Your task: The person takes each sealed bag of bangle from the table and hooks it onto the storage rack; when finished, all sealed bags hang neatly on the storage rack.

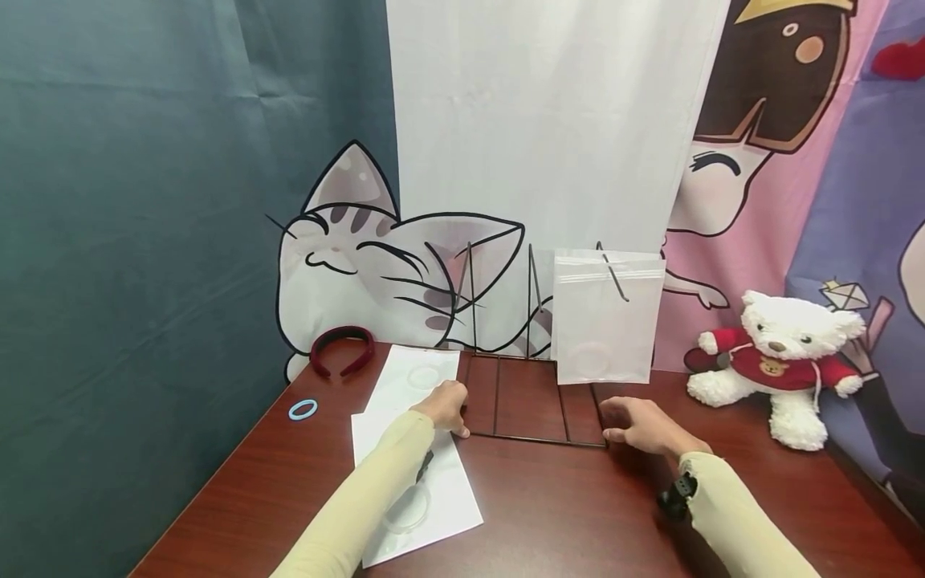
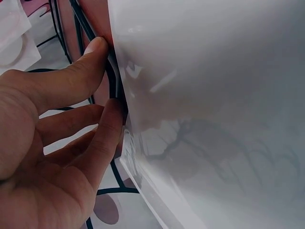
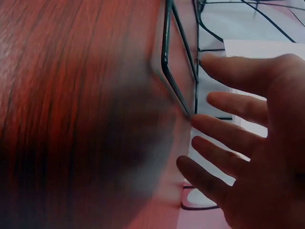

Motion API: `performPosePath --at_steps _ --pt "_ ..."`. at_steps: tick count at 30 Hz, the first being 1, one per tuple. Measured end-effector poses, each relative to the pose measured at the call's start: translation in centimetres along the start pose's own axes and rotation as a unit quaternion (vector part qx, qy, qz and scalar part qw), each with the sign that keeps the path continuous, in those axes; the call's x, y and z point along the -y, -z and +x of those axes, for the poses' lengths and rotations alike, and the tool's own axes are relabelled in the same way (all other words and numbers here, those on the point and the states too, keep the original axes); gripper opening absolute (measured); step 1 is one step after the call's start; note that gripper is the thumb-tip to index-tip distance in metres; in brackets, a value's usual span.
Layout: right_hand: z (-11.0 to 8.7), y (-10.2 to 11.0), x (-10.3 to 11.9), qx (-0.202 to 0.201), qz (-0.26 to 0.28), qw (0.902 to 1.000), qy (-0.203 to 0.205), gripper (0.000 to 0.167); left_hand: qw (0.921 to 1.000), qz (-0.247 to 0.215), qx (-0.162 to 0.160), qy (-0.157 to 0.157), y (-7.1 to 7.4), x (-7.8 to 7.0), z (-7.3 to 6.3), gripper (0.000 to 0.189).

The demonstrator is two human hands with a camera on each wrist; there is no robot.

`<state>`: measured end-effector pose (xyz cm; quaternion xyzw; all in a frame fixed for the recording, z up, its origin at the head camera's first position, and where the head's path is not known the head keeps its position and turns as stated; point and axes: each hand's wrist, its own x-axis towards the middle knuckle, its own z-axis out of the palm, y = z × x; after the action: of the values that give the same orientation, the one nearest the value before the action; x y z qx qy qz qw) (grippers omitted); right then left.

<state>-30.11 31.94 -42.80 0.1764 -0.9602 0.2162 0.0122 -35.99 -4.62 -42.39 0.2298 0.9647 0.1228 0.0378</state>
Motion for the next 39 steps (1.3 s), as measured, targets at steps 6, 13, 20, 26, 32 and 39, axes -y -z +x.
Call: performPosePath --at_steps 6,13,20,26,32,39 --pt "0.5 -0.4 0.7 0.036 -0.028 0.999 -0.001 0.062 1.0 0.001 0.003 0.003 0.2 -0.1 0.0 0.042" --pt "0.6 -0.9 0.5 0.056 -0.019 0.9982 -0.013 0.07 0.9999 0.001 0.01 0.006 0.3 -0.3 0.1 0.041" --pt "1.2 -1.1 0.2 0.06 -0.017 0.9977 -0.024 0.074 1.0 -0.002 0.007 0.007 0.1 0.0 0.2 0.04" --pt "1.5 -0.9 0.5 0.068 -0.013 0.9967 -0.043 0.074 0.9999 0.002 0.002 0.013 0.1 -0.1 0.3 0.041" --pt "1.7 -0.7 0.8 0.071 -0.01 0.9955 -0.062 0.073 0.9999 0.001 0.002 0.011 0.1 -0.1 0.2 0.042" --pt "1.9 -0.8 0.9 0.07 -0.009 0.9951 -0.069 0.07 0.9998 -0.02 0.006 0.004 0.5 0.0 -0.1 0.044"
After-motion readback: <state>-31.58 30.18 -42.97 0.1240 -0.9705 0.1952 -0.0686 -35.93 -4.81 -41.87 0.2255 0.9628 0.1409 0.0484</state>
